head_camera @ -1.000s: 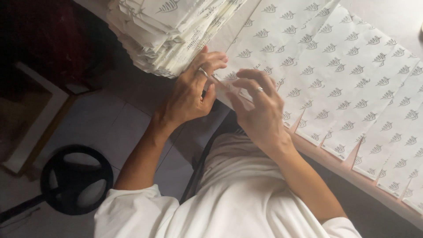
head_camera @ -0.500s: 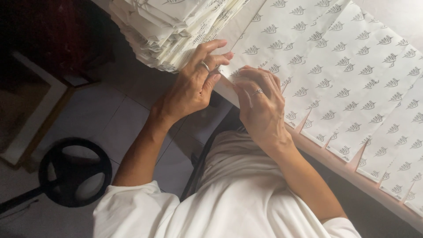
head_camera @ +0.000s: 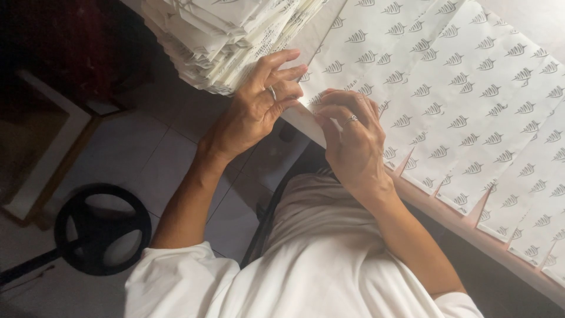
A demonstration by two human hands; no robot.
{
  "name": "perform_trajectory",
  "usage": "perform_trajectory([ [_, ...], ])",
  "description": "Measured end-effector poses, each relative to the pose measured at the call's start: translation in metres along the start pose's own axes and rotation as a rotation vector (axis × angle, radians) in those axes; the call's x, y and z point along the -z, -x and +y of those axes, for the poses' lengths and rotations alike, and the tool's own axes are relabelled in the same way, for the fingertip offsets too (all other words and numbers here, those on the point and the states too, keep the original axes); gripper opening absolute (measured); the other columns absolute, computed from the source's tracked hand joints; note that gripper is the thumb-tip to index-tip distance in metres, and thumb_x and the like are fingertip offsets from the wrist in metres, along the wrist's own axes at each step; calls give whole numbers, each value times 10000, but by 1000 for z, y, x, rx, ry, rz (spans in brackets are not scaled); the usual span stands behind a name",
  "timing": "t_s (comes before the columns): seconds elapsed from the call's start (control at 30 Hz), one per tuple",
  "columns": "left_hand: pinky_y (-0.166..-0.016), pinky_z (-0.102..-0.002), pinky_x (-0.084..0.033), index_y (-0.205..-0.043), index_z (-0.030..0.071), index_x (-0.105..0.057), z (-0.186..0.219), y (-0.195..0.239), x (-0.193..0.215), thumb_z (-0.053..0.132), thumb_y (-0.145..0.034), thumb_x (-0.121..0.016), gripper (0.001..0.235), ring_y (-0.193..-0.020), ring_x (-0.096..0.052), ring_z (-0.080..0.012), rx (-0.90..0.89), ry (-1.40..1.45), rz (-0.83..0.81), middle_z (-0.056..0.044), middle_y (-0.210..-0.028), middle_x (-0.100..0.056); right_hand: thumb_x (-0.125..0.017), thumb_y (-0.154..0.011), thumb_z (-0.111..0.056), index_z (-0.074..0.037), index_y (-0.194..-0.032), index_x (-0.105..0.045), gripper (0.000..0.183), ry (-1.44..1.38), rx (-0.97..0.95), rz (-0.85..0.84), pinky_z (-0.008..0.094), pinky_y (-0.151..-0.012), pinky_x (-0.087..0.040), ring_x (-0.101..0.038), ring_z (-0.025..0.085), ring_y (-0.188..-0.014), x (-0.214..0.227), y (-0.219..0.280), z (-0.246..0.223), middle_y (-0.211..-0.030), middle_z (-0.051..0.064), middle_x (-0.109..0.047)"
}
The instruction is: Aligning, applying glue to, and folding paper wrappers to seal them.
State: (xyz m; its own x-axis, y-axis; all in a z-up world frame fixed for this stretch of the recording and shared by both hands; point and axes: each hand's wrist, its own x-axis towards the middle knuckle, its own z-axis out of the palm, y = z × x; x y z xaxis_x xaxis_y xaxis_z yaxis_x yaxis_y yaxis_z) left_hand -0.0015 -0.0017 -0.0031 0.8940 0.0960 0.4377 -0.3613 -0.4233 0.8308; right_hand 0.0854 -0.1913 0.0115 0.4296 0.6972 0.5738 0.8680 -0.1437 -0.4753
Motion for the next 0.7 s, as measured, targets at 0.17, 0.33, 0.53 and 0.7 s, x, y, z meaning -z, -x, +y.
perform_trajectory([
  [0.17, -1139, -342, -587, -1381, 12, -468, 4, -1, -2, -65, -1079, -553, 323, -1458, -540, -362, 160, 193, 34, -115, -1545, -364, -622, -1008, 126, -65, -983, -597, 195, -1, -54, -5, 423, -957, -429, -666, 269, -1058, 0, -1, -2, -1124, 92, -651],
  [0.33, -1069, -450, -664, -939, -118, -636, -2, -2, -5, -30, -1084, -602, 173, -1289, -667, -435, -169, -201, 87, -229, -1457, -391, -626, -1010, 1, -109, -947, -627, 127, 29, -151, -7, 429, -972, -386, -609, 280, -1007, -3, 0, 0, -1115, 63, -652],
  [0.53, -1148, -516, -544, -976, -49, -625, 4, -6, -12, -30, -1052, -650, 82, -1192, -730, -385, -87, -223, 174, -204, -1399, -441, -682, -977, -14, -99, -871, -630, 145, 45, -215, 36, 429, -948, -385, -600, 246, -966, -6, -2, -1, -1026, 44, -641],
  [0.7, -1156, -477, -531, -950, -10, -593, 8, -7, -17, -47, -1019, -639, 91, -1175, -753, -372, -30, -216, 221, -184, -1392, -459, -695, -984, -100, -104, -865, -629, 136, 62, -202, 60, 439, -923, -406, -599, 258, -950, -9, -1, 3, -1013, 41, -642],
])
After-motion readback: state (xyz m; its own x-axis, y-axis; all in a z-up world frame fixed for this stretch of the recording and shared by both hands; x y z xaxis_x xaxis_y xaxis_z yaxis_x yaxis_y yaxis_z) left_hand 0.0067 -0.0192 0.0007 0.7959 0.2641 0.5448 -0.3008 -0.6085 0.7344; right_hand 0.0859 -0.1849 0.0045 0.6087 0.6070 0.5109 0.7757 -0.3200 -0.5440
